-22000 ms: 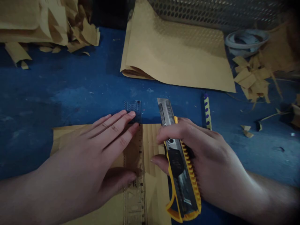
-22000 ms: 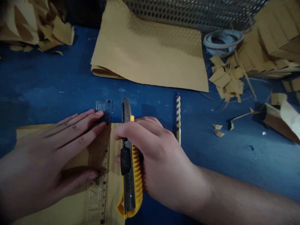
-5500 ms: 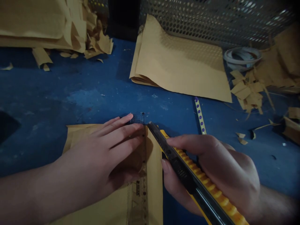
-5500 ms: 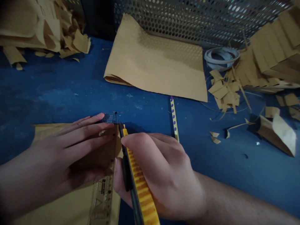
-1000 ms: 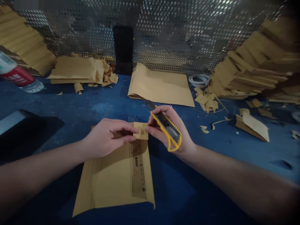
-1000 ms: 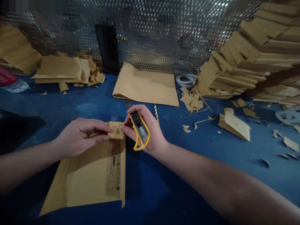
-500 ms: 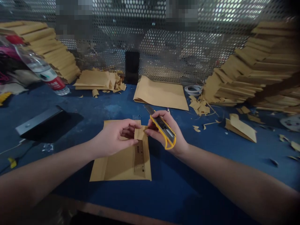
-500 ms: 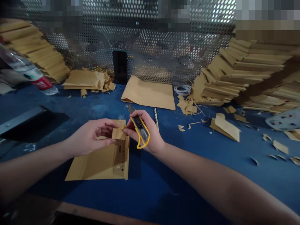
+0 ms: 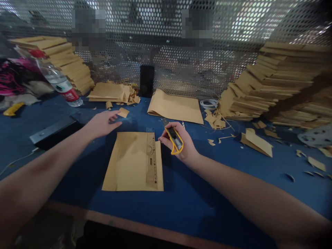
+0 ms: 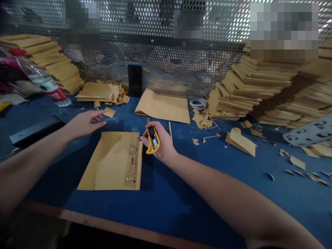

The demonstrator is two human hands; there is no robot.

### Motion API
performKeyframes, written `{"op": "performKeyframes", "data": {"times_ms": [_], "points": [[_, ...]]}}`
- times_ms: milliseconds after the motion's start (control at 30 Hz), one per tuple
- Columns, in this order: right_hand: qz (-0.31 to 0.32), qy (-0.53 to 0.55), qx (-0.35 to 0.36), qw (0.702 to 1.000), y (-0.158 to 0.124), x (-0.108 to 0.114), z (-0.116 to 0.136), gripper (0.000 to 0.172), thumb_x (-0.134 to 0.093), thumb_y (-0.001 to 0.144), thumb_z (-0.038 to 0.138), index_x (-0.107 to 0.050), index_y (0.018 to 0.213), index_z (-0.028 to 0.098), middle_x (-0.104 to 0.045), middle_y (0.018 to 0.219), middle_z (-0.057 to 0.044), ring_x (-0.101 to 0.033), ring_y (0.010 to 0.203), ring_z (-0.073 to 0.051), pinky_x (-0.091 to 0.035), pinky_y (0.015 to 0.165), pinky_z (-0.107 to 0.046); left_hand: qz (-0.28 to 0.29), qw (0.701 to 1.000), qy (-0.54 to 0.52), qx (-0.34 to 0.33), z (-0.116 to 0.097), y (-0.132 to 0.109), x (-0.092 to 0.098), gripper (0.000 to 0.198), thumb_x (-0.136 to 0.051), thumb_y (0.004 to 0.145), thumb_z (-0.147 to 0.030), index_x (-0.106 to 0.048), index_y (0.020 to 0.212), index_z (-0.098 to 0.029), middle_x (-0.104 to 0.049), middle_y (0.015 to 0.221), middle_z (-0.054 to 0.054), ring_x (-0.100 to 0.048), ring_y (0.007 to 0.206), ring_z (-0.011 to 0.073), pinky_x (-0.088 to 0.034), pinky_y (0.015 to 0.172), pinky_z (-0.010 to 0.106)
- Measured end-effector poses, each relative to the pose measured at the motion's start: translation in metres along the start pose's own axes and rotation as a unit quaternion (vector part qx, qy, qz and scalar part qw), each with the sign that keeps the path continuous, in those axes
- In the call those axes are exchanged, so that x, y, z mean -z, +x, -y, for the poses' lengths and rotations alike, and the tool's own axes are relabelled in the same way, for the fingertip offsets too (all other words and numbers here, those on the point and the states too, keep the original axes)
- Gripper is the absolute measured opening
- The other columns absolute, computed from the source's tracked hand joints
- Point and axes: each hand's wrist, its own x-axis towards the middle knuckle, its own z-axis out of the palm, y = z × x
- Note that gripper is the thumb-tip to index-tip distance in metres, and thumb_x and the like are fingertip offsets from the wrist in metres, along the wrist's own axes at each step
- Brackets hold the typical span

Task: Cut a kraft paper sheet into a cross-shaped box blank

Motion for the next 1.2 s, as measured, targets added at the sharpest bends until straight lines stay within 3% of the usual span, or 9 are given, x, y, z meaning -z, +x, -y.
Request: {"op": "performKeyframes", "data": {"times_ms": [100,167,367,467,567,833,967,1100,1200], "points": [[-0.004,-0.024,-0.023,0.999,0.003,0.004,-0.006,0.038,-0.074,0.108,0.043,-0.068,0.137,0.02,-0.073,0.13,-0.009,-0.075,0.106,-0.024,-0.066,0.092,-0.045,0.004,0.998,0.068,-0.011,0.018,0.003,0.003,0.046,-0.072,0.107,-0.047,-0.065,0.141,-0.019,-0.068,0.139,0.011,-0.071,0.12,0.0276,-0.063,0.103,0.05],[0.003,-0.042,-0.044,0.998,0.004,0.006,-0.008,0.039,-0.074,0.108,0.043,-0.068,0.137,0.019,-0.073,0.13,-0.009,-0.075,0.106,-0.024,-0.066,0.092,-0.045,0.019,0.994,0.1,-0.049,0.013,-0.001,-0.001,0.045,-0.072,0.107,-0.046,-0.065,0.142,-0.019,-0.068,0.14,0.011,-0.07,0.122,0.0279,-0.063,0.105,0.052],[0.062,-0.096,-0.094,0.989,0.003,0.009,-0.001,0.039,-0.074,0.108,0.042,-0.067,0.138,0.019,-0.073,0.128,-0.009,-0.075,0.102,-0.023,-0.067,0.087,-0.043,0.131,0.946,0.146,-0.257,-0.052,-0.029,-0.036,0.055,-0.075,0.103,-0.05,-0.063,0.148,-0.022,-0.056,0.162,0.014,-0.056,0.148,0.0363,-0.048,0.123,0.066],[0.076,-0.126,-0.106,0.983,0.002,0.012,0.004,0.039,-0.074,0.108,0.042,-0.067,0.139,0.02,-0.073,0.129,-0.009,-0.075,0.103,-0.023,-0.067,0.088,-0.043,0.171,0.921,0.152,-0.314,-0.075,-0.044,-0.053,0.057,-0.074,0.103,-0.053,-0.062,0.149,-0.021,-0.055,0.163,0.014,-0.056,0.149,0.0361,-0.05,0.123,0.064],[0.08,-0.154,-0.12,0.978,0.002,0.013,0.006,0.038,-0.074,0.108,0.041,-0.068,0.138,0.02,-0.073,0.13,-0.009,-0.075,0.104,-0.023,-0.067,0.088,-0.043,0.174,0.918,0.17,-0.314,-0.079,-0.061,-0.057,0.055,-0.074,0.104,-0.052,-0.062,0.148,-0.021,-0.057,0.16,0.015,-0.061,0.143,0.0346,-0.055,0.118,0.061],[0.091,-0.227,-0.15,0.958,0.008,0.019,0.021,0.038,-0.074,0.108,0.042,-0.068,0.137,0.019,-0.073,0.129,-0.009,-0.075,0.103,-0.023,-0.067,0.089,-0.043,0.173,0.925,0.201,-0.274,-0.07,-0.103,-0.04,0.053,-0.076,0.103,-0.046,-0.062,0.147,-0.022,-0.063,0.148,0.013,-0.061,0.141,0.0348,-0.056,0.115,0.061],[0.112,-0.242,-0.16,0.95,0.01,0.022,0.024,0.037,-0.074,0.108,0.043,-0.069,0.136,0.019,-0.074,0.127,-0.009,-0.075,0.102,-0.022,-0.067,0.088,-0.043,0.162,0.936,0.218,-0.224,-0.064,-0.106,-0.041,0.059,-0.076,0.102,-0.051,-0.059,0.152,-0.024,-0.062,0.147,0.013,-0.064,0.133,0.0333,-0.06,0.109,0.058],[0.13,-0.241,-0.155,0.949,0.009,0.022,0.018,0.036,-0.074,0.108,0.042,-0.069,0.135,0.019,-0.074,0.128,-0.009,-0.075,0.103,-0.022,-0.067,0.089,-0.043,0.157,0.943,0.218,-0.196,-0.053,-0.1,-0.039,0.065,-0.077,0.101,-0.054,-0.057,0.155,-0.025,-0.052,0.163,0.015,-0.058,0.142,0.0368,-0.057,0.113,0.061],[0.137,-0.236,-0.143,0.951,0.01,0.022,0.013,0.035,-0.073,0.108,0.042,-0.069,0.136,0.02,-0.073,0.13,-0.009,-0.075,0.105,-0.023,-0.067,0.09,-0.043,0.166,0.945,0.204,-0.194,-0.045,-0.095,-0.034,0.066,-0.076,0.101,-0.055,-0.056,0.157,-0.026,-0.052,0.163,0.015,-0.058,0.143,0.0366,-0.055,0.116,0.062]]}}
